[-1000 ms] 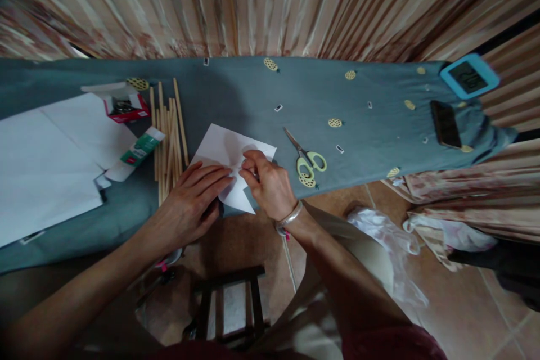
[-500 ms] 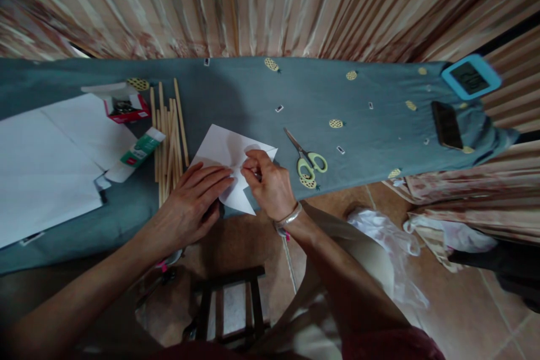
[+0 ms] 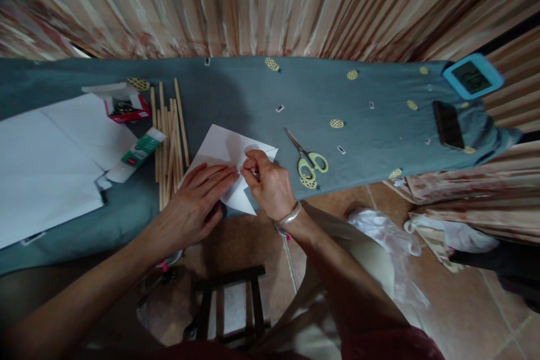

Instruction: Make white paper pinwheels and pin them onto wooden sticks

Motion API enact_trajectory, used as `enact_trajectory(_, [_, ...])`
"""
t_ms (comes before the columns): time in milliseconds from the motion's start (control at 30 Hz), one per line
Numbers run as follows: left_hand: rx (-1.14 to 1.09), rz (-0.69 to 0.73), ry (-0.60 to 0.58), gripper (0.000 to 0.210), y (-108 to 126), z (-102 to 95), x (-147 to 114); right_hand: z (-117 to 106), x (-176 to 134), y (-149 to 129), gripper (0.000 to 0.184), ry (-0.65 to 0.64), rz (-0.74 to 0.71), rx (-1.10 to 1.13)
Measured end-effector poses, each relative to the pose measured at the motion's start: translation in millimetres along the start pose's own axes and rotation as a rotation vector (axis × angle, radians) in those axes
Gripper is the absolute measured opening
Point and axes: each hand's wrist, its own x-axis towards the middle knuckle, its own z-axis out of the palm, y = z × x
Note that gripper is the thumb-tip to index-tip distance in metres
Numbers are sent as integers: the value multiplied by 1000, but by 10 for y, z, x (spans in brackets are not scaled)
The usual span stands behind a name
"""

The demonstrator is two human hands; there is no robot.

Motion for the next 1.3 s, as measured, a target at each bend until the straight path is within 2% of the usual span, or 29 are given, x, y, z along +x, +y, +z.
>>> enact_trajectory(300, [8,-12,3,58,-3,-4,30,19,-13,6,26,0,-36,-35])
enact_trajectory(433, [22,-10,33,59,-2,-1,57,14,-36,3,23,12,-115,-87])
enact_trajectory(600, [34,-9,53,56,1,8,93,-81,-47,-3,25,70,-238,-196])
enact_trajectory(867, [67,-5,49,52,15,-6,125,-228,43,107,29,183,-233,-231])
enact_trajectory(1067, [53,24,55,55,-39,23,81,-268,188,215,40,67,-284,-210])
enact_trajectory(1300, [-14,10,61,59,-12,-6,97,-270,406,173,38,-56,-278,-265])
